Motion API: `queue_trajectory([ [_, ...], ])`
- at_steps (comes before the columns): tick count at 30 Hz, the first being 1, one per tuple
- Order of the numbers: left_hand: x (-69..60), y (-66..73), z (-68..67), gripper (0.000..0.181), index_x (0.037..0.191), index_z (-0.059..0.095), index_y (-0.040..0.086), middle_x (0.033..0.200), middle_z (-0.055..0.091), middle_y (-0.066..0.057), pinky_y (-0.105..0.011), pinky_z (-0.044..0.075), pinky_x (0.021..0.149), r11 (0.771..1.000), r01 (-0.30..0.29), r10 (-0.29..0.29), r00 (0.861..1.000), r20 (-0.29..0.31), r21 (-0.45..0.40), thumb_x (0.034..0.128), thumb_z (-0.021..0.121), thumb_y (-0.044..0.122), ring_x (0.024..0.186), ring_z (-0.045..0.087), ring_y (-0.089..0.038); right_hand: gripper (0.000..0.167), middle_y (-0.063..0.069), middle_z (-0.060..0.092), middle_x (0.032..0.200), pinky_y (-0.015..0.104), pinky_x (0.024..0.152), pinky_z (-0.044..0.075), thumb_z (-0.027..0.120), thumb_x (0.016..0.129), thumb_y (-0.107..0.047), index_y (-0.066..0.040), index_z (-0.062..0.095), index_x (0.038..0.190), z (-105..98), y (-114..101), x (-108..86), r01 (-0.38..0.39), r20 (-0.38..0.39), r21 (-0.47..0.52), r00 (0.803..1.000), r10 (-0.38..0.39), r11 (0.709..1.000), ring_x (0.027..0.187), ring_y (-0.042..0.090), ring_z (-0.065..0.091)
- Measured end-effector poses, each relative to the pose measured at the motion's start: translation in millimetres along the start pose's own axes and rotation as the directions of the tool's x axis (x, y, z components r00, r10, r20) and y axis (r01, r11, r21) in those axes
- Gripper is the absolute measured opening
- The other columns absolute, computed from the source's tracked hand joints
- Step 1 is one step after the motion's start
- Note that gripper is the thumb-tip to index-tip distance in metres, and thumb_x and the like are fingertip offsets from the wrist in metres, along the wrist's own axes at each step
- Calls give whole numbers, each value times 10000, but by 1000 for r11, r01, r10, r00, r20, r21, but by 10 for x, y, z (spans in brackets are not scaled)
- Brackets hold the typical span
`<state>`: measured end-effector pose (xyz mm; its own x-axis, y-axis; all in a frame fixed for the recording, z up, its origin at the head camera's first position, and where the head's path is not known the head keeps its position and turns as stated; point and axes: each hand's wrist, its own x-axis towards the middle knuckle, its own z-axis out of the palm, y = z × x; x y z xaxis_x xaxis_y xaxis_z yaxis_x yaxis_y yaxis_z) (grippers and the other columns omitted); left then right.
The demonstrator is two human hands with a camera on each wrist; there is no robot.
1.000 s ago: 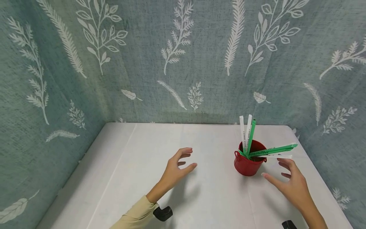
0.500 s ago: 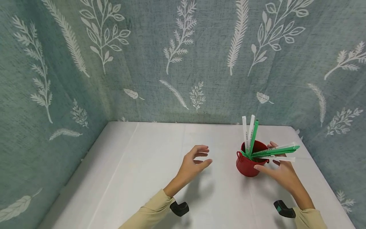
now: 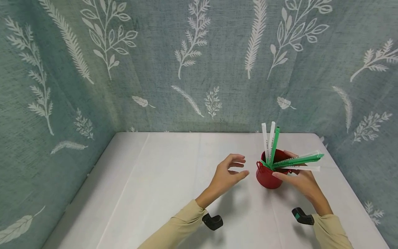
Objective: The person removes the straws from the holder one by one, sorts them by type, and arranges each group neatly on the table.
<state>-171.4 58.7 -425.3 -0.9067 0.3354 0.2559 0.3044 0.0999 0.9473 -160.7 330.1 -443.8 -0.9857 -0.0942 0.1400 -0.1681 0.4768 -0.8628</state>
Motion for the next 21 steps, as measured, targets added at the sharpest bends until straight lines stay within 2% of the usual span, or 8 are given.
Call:
queue_trajectory([
  [3,43,3,83,389,1204,570,185,1117,619,40,-251,533,803,1000,-13,13,1000,11,4,845,714,151,1020,606,-155,779,174,396,1385,97,776,468,709,860,-137,-82,262,1495,15,3,11,6,-4,5,1000,-6,1000,1091,-19,433],
  [10,153,22,230,378,1201,563,77,1126,628,-107,-277,554,799,996,-87,87,996,-2,-25,846,686,39,1012,622,-234,801,223,371,1396,76,794,446,706,865,-171,-98,233,1506,46,19,43,-9,-1,-1,1000,9,1000,1095,-44,405],
  [17,248,-14,376,311,1158,594,119,1068,650,-14,-166,527,780,990,-140,140,990,17,-14,869,644,14,974,621,-122,795,214,386,1384,69,789,444,705,863,-144,-86,236,1502,72,44,10,19,-41,-2,999,-19,1000,1087,-39,414],
  [21,285,6,428,248,1112,621,120,1025,659,12,-131,514,771,985,-170,170,985,19,20,879,646,39,939,608,-43,773,69,452,1335,83,799,461,703,844,-43,-39,264,1481,101,66,-5,66,-84,72,995,-60,995,1084,-14,460],
])
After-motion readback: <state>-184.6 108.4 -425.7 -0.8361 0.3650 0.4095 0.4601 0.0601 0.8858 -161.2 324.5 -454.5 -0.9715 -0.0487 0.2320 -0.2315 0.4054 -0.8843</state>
